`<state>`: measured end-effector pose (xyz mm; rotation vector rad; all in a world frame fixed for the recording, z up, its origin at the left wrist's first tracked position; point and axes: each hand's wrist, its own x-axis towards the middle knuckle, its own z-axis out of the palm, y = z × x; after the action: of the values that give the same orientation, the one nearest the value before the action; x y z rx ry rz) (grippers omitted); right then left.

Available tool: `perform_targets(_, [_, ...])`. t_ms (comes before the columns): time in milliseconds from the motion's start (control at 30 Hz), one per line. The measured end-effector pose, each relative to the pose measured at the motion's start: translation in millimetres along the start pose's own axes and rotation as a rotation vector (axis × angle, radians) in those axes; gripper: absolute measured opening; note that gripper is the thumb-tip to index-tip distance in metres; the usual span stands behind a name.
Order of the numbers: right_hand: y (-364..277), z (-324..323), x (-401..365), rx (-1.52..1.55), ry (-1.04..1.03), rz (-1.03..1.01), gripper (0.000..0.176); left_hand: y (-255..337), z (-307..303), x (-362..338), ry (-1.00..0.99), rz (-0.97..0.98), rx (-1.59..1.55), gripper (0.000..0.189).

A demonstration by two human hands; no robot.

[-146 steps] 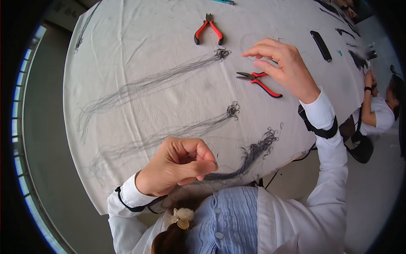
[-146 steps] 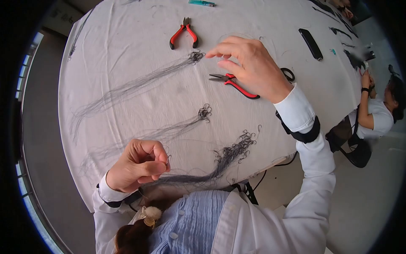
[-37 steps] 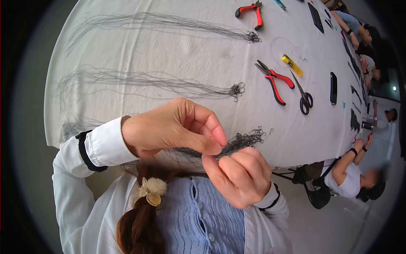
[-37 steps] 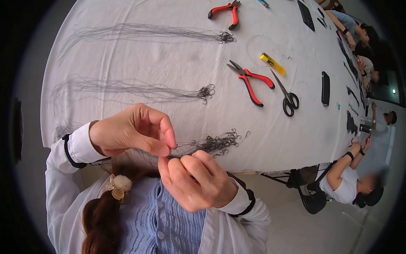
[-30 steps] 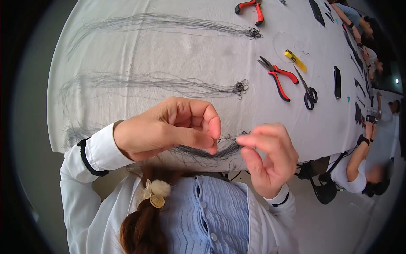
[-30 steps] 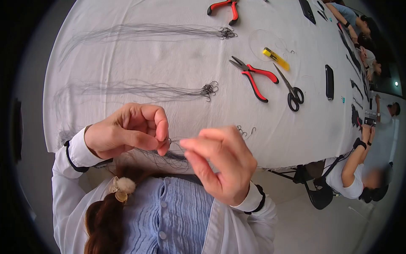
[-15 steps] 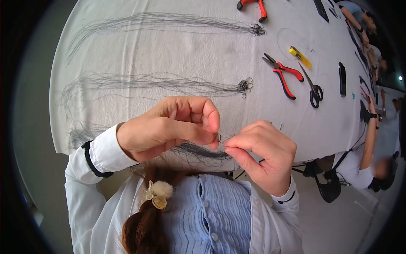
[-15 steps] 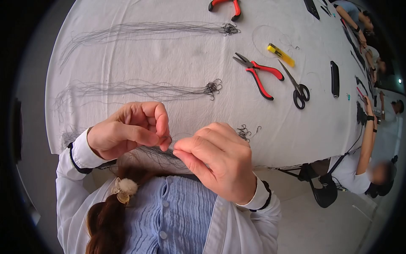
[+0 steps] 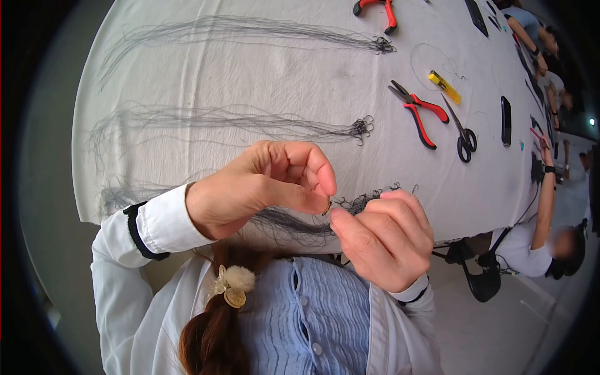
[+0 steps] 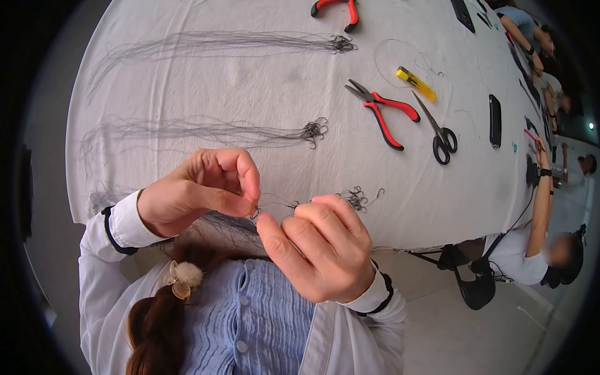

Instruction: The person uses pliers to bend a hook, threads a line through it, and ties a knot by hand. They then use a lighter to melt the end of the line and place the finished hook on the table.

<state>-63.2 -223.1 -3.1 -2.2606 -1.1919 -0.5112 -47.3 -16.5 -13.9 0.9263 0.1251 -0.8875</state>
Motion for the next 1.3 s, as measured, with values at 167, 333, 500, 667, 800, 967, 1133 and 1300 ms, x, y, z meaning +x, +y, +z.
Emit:
perform_targets(167, [0.4,-2.5,2.0,0.119,0.029,0.167,0.023,-2.7,-1.2,0.7,-0.037,-0.003,-0.009,0.014])
perform_targets(333, [1.8,-2.3,3.3,0.164,0.051,0.232,0.022,-1.0,-1.3,-1.4,-0.068,-0.028,0.02,0.011])
perform_targets(500, [-1.4,-3.1,6.8,0.173,0.031,0.199,0.022,-4.2,-1.2,0.8,-0.063,-0.027,0.046,0.01])
perform_targets(667, [-3.8,-0.3,-0.2,0.204,-0.18,-0.023,0.018,-8.2,-4.2,3.9,-0.032,0.099,-0.016,0.014])
perform_targets(800, [1.9,2.7,-4.8,0.154,-0.331,0.045,0.016,-6.1,-3.1,3.7,-0.042,0.11,-0.081,0.014])
perform_targets(967, [6.6,0.4,-7.0,0.198,-0.369,0.096,0.016,-2.6,-0.4,1.2,-0.072,0.082,-0.166,0.014])
perform_targets(1133, [3.9,-4.6,2.6,0.291,-0.393,0.166,0.015,0.3,-0.4,0.3,-0.004,0.015,-0.202,0.016])
perform_targets(1300, [6.5,-15.9,9.7,0.534,0.007,0.689,0.01,3.1,-0.9,-1.5,0.0,0.0,-0.213,0.015])
